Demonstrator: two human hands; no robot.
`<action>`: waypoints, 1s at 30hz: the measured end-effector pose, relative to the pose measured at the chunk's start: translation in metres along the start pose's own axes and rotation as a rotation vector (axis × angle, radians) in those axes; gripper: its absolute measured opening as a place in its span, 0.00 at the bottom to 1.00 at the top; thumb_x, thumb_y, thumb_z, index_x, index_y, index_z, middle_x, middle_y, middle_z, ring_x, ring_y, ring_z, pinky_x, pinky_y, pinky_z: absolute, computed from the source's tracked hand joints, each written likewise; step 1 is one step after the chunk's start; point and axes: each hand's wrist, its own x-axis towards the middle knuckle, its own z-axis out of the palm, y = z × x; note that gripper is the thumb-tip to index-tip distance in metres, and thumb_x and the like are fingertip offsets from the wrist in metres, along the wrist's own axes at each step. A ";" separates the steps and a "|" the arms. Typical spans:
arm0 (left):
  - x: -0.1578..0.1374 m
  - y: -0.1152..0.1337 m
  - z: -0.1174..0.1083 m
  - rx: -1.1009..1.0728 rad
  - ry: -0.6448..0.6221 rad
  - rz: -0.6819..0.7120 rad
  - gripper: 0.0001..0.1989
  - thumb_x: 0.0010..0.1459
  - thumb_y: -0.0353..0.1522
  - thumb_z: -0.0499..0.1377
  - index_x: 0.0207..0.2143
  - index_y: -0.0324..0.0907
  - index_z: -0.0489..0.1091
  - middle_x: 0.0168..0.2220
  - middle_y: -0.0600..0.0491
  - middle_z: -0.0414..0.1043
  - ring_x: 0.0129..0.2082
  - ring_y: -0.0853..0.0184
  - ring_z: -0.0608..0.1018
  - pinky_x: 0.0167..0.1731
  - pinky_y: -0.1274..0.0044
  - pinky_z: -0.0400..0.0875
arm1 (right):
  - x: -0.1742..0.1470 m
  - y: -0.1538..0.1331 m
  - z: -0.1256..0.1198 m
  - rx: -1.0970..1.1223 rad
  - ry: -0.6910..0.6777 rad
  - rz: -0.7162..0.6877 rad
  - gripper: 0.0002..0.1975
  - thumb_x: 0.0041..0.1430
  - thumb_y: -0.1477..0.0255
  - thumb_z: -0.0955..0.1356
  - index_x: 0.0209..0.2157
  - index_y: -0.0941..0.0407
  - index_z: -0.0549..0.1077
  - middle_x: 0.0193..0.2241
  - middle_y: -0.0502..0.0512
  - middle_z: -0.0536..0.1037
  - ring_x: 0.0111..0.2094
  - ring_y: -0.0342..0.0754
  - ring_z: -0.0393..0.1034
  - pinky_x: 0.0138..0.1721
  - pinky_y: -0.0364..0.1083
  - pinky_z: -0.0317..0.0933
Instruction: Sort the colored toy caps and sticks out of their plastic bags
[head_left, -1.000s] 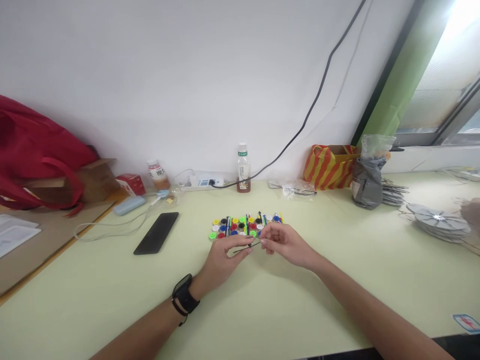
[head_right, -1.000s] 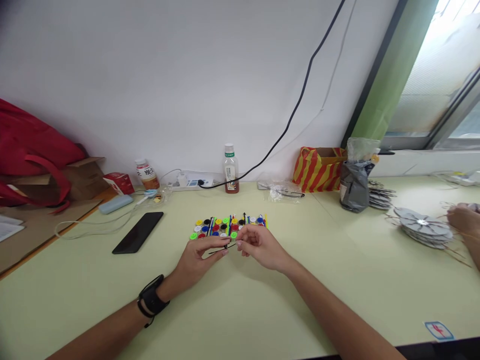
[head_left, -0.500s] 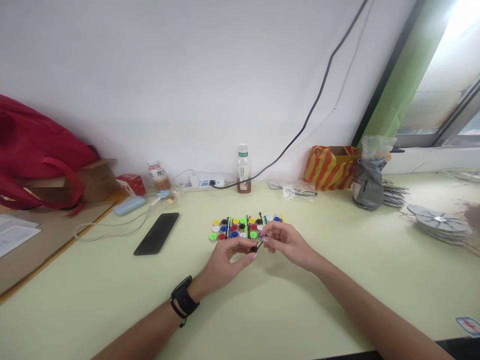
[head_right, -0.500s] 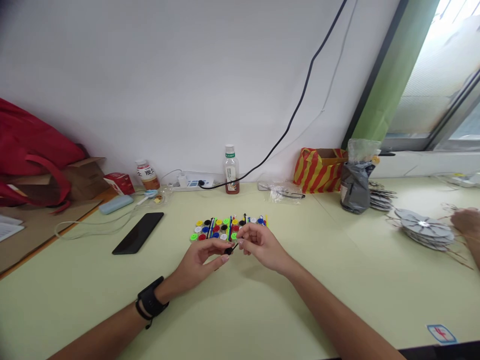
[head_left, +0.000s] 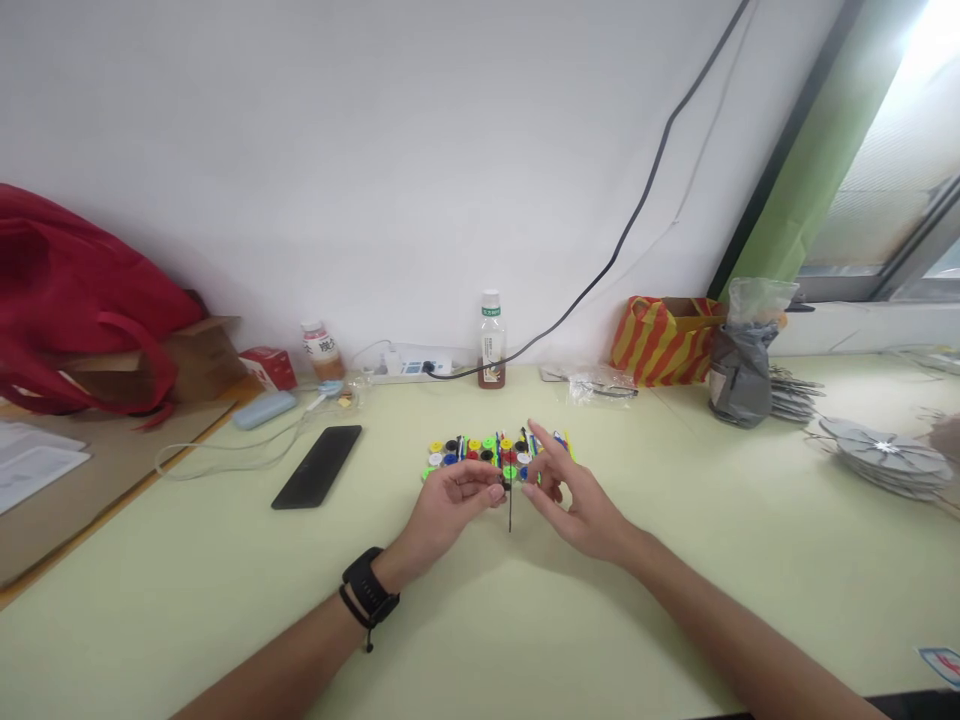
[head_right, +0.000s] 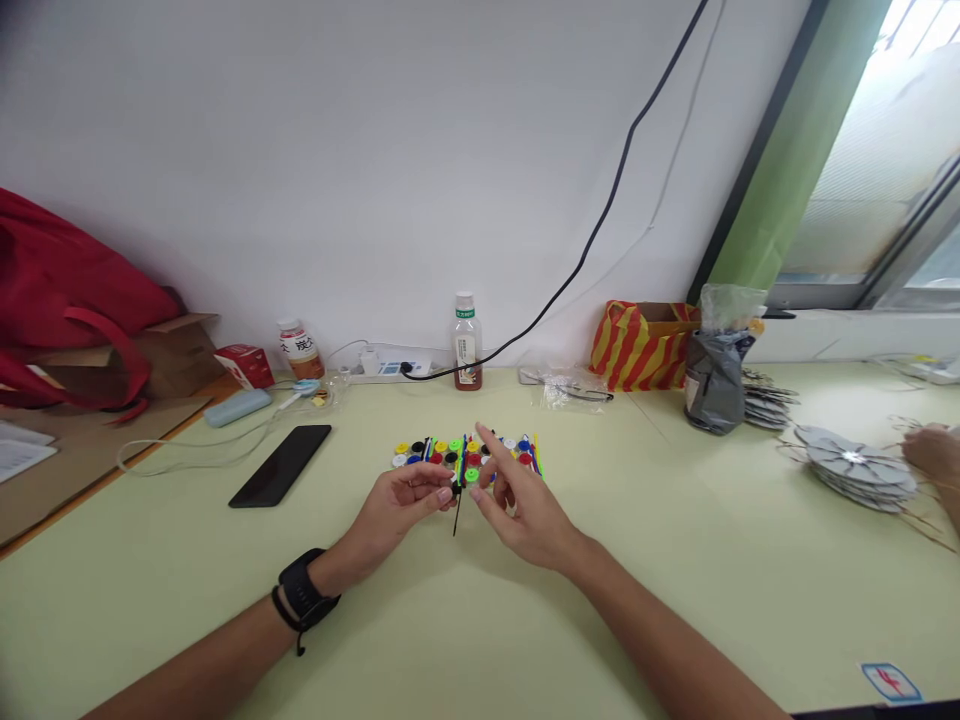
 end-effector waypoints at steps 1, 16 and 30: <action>0.000 0.000 0.000 -0.004 0.001 -0.006 0.15 0.54 0.35 0.73 0.42 0.40 0.78 0.39 0.50 0.80 0.39 0.66 0.81 0.44 0.73 0.79 | 0.000 0.000 0.001 0.022 -0.031 0.020 0.14 0.70 0.60 0.63 0.42 0.54 0.76 0.33 0.53 0.73 0.28 0.44 0.63 0.33 0.47 0.60; -0.002 0.004 0.003 0.068 0.006 -0.012 0.16 0.52 0.37 0.74 0.40 0.39 0.77 0.40 0.49 0.79 0.41 0.64 0.80 0.47 0.72 0.77 | 0.006 -0.004 0.001 0.183 -0.086 0.117 0.13 0.67 0.60 0.67 0.35 0.55 0.70 0.25 0.47 0.66 0.27 0.43 0.59 0.29 0.44 0.54; -0.004 -0.012 0.000 0.131 -0.076 0.036 0.13 0.55 0.35 0.72 0.40 0.41 0.75 0.41 0.50 0.79 0.41 0.63 0.82 0.46 0.72 0.79 | 0.006 -0.001 0.006 0.115 -0.162 0.122 0.10 0.67 0.64 0.67 0.33 0.55 0.69 0.26 0.48 0.68 0.27 0.43 0.60 0.28 0.43 0.55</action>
